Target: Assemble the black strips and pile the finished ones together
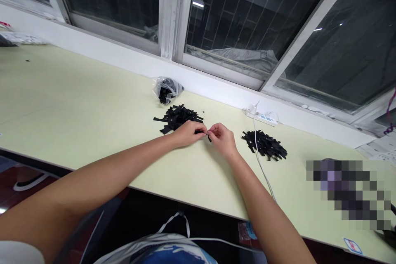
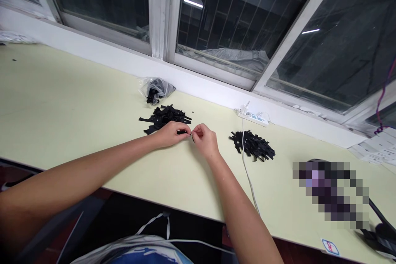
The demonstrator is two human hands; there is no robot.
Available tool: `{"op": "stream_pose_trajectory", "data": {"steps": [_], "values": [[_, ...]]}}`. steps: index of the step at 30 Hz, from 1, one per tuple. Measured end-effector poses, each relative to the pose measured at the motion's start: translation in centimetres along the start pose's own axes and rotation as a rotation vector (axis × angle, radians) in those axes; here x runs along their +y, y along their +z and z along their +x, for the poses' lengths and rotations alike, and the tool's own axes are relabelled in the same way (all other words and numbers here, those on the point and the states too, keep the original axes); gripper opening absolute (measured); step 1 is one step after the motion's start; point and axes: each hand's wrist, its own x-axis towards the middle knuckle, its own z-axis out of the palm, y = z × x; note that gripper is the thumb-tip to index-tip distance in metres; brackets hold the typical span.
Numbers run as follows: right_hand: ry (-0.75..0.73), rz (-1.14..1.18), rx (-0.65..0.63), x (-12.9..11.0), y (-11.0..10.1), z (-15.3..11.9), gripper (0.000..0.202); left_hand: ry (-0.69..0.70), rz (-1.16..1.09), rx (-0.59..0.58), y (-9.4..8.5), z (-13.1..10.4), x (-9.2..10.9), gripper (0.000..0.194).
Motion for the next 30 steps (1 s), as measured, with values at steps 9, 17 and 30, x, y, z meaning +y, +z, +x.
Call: {"op": "stream_pose_trajectory", "data": {"steps": [9, 17, 30], "values": [[-0.029, 0.004, -0.062, -0.6, -0.1, -0.2, 0.009, -0.043, 0.004, -0.028, 0.0, -0.1, -0.1, 0.012], [0.014, 0.059, -0.090, -0.6, -0.1, -0.2, 0.014, -0.045, 0.014, -0.035, -0.1, -0.1, 0.0, 0.010], [0.170, 0.285, -0.025, 0.3, 1.2, 0.0, 0.033, 0.005, 0.090, -0.014, 0.4, -0.2, -0.2, 0.007]]}}
